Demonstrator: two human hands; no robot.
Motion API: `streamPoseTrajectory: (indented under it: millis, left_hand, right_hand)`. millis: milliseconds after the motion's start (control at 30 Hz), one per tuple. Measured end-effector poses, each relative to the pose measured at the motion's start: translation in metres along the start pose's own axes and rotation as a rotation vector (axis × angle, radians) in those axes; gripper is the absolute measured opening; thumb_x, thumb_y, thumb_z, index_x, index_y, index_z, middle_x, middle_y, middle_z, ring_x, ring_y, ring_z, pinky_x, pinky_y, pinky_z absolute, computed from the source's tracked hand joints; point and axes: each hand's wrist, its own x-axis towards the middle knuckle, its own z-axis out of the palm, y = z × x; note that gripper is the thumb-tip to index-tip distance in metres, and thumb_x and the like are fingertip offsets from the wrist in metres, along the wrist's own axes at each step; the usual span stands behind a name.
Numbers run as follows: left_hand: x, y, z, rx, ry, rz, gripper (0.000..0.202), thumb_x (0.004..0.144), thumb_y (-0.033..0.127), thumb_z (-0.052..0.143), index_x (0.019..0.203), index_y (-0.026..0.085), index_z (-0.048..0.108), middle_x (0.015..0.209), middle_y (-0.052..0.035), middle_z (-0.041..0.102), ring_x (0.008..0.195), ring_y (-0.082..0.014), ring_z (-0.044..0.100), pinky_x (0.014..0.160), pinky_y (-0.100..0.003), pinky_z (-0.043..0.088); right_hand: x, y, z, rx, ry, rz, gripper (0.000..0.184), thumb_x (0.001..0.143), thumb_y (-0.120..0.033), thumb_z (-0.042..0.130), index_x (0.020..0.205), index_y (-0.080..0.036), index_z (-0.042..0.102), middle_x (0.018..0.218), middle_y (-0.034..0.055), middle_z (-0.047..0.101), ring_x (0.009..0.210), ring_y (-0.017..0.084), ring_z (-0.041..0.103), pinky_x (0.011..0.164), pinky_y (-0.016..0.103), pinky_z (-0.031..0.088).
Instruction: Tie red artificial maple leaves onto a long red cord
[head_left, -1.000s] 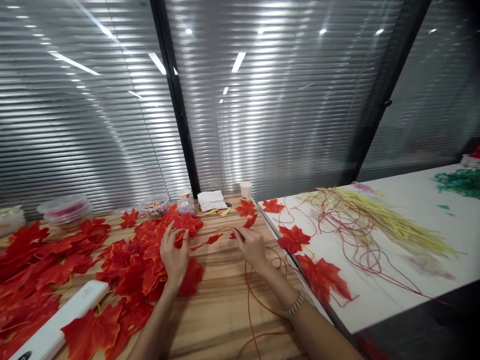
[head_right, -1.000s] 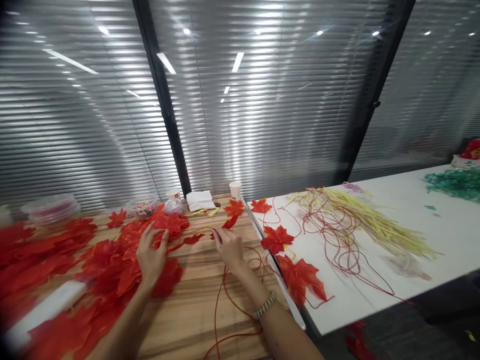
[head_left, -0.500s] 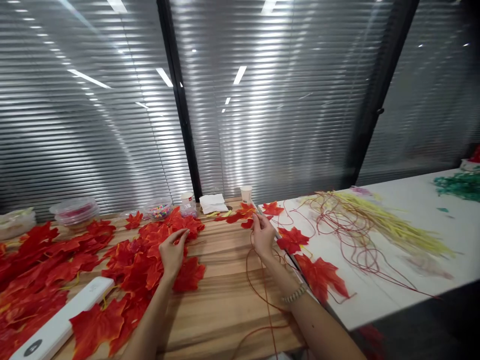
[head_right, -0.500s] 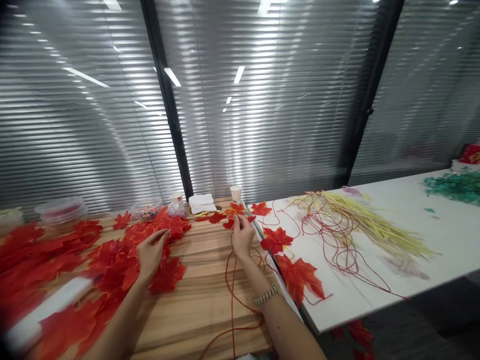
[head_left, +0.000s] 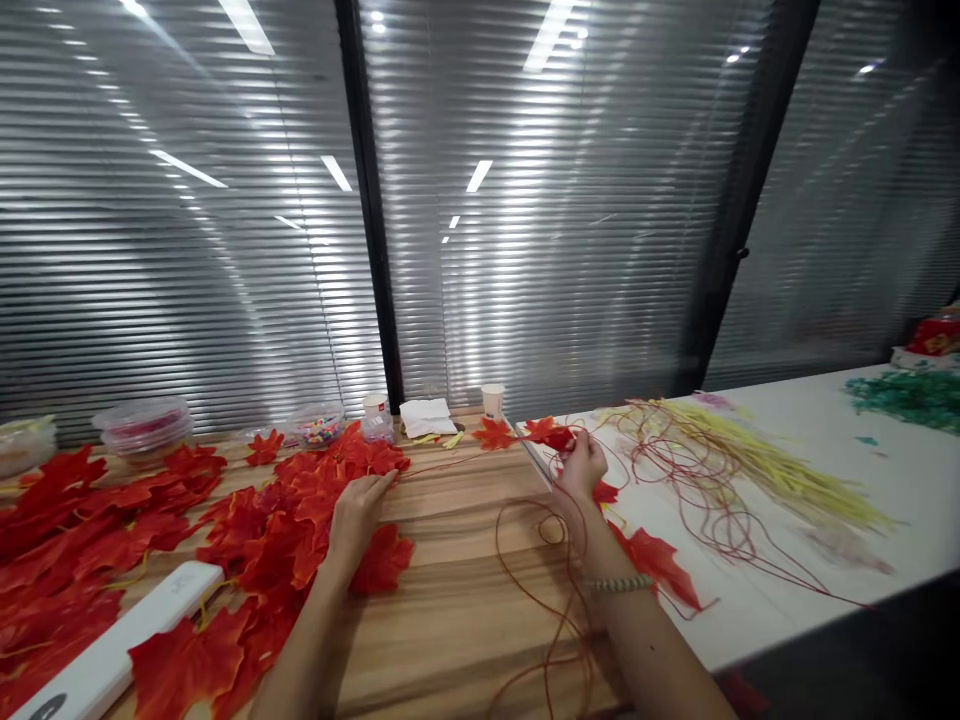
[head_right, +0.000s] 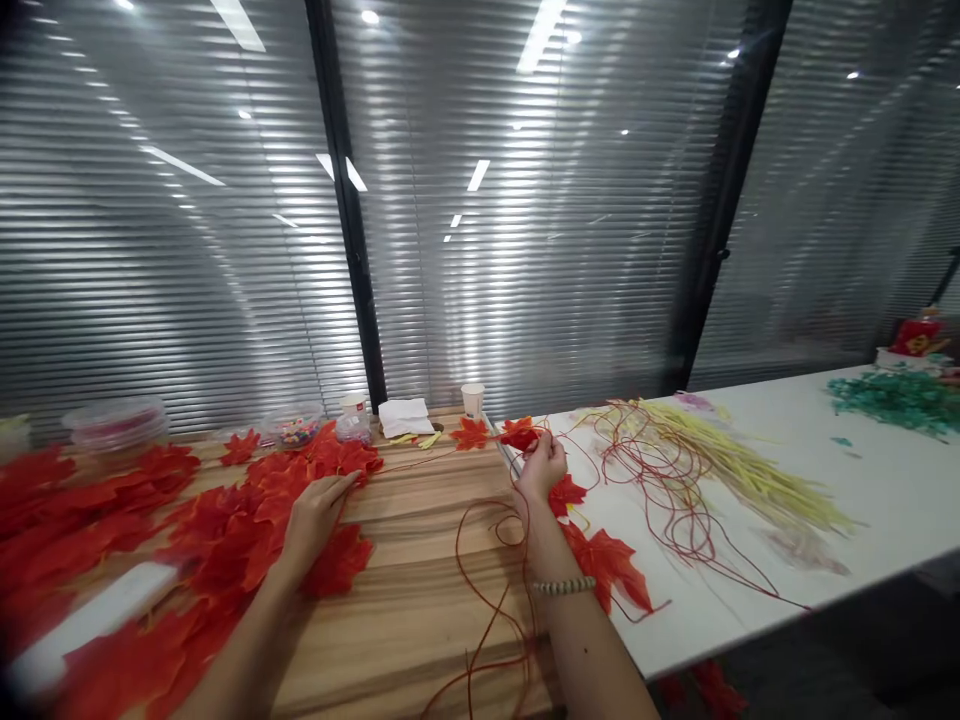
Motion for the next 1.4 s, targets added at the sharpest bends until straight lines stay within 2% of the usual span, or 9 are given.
streamPoseTrajectory:
  millis: [200,433,733,867,967,1067,1133,1233,1400]
  left_hand:
    - [-0.002,-0.002,0.000,-0.056,-0.049,-0.208,0.029,0.082,0.014,0.039,0.097,0.016,0.064,0.088,-0.0074,0.066,0.079,-0.0186,0.060,0.070,-0.027,0.047]
    - [-0.005,0.004,0.005,-0.197,-0.035,-0.333,0.028,0.081,0.014,0.040,0.092,0.018,0.065,0.088,-0.0069,0.067,0.081,-0.0195,0.061,0.073,-0.030,0.047]
    - [0.000,0.013,0.004,-0.347,0.088,-0.502,0.026,0.079,0.032,0.048,0.089,0.017,0.066,0.090,-0.0077,0.068,0.083,-0.0206,0.063,0.078,-0.032,0.047]
    - [0.004,0.022,0.003,-0.602,0.076,-0.620,0.025,0.072,0.038,0.056,0.081,0.016,0.067,0.081,-0.0074,0.069,0.072,-0.0210,0.064,0.068,-0.031,0.050]
    - [0.010,0.029,-0.001,-0.812,0.071,-0.689,0.025,0.070,0.038,0.059,0.080,0.015,0.065,0.075,-0.0071,0.069,0.066,-0.0201,0.065,0.063,-0.029,0.050]
    - [0.018,0.032,-0.008,-1.036,0.121,-0.772,0.029,0.068,0.038,0.062,0.083,0.013,0.063,0.079,-0.0085,0.069,0.061,-0.0185,0.064,0.063,-0.029,0.050]
    - [0.024,0.032,-0.014,-1.143,0.173,-0.826,0.035,0.064,0.040,0.065,0.085,0.012,0.062,0.077,-0.0080,0.068,0.055,-0.0167,0.062,0.060,-0.029,0.050]
    - [0.030,0.032,-0.022,-1.243,0.237,-0.895,0.037,0.058,0.041,0.070,0.079,0.011,0.062,0.064,-0.0031,0.065,0.048,-0.0117,0.056,0.052,-0.023,0.047]
    - [0.029,0.047,-0.020,-1.310,0.165,-0.951,0.034,0.058,0.041,0.070,0.071,0.012,0.060,0.057,0.0003,0.060,0.045,-0.0076,0.050,0.047,-0.018,0.042]
  right_hand:
    - [0.010,-0.043,0.012,0.188,-0.045,0.052,0.026,0.073,-0.030,0.054,0.060,-0.017,0.036,0.046,-0.0111,0.036,0.034,0.001,0.029,0.033,0.013,0.023]
    - [0.008,-0.134,0.046,0.427,-0.373,0.216,0.017,0.079,-0.011,0.051,0.065,-0.015,0.041,0.046,-0.0117,0.034,0.032,-0.001,0.027,0.040,0.011,0.034]
    - [-0.011,-0.231,0.155,0.216,-0.837,0.030,0.028,0.084,-0.006,0.044,0.057,-0.013,0.042,0.048,-0.0071,0.039,0.035,0.000,0.029,0.034,0.012,0.028]
    - [-0.016,-0.255,0.203,0.041,-1.008,-0.070,0.021,0.081,-0.009,0.051,0.061,-0.009,0.047,0.051,-0.0074,0.042,0.037,-0.002,0.038,0.037,0.010,0.027]
    - [-0.030,-0.241,0.199,0.002,-1.032,-0.166,0.038,0.090,-0.014,0.023,0.071,-0.003,0.054,0.055,-0.0067,0.042,0.042,-0.004,0.046,0.045,0.009,0.027]
    - [-0.050,-0.192,0.149,-0.109,-1.085,-0.233,0.023,0.084,-0.022,0.045,0.071,-0.007,0.059,0.052,-0.0053,0.050,0.039,-0.001,0.046,0.039,0.008,0.030]
    - [-0.062,-0.146,0.106,-0.301,-1.185,-0.144,0.021,0.079,-0.026,0.053,0.069,-0.009,0.061,0.049,-0.0027,0.054,0.036,0.002,0.044,0.035,0.011,0.033]
    - [-0.072,-0.081,0.053,-0.419,-1.167,0.045,0.023,0.078,-0.031,0.053,0.071,-0.010,0.061,0.047,-0.0016,0.054,0.035,0.006,0.046,0.032,0.015,0.035]
    - [-0.087,-0.023,0.020,-0.274,-1.028,0.213,0.027,0.076,-0.037,0.054,0.068,-0.012,0.058,0.048,-0.0024,0.053,0.033,0.006,0.044,0.032,0.016,0.033]
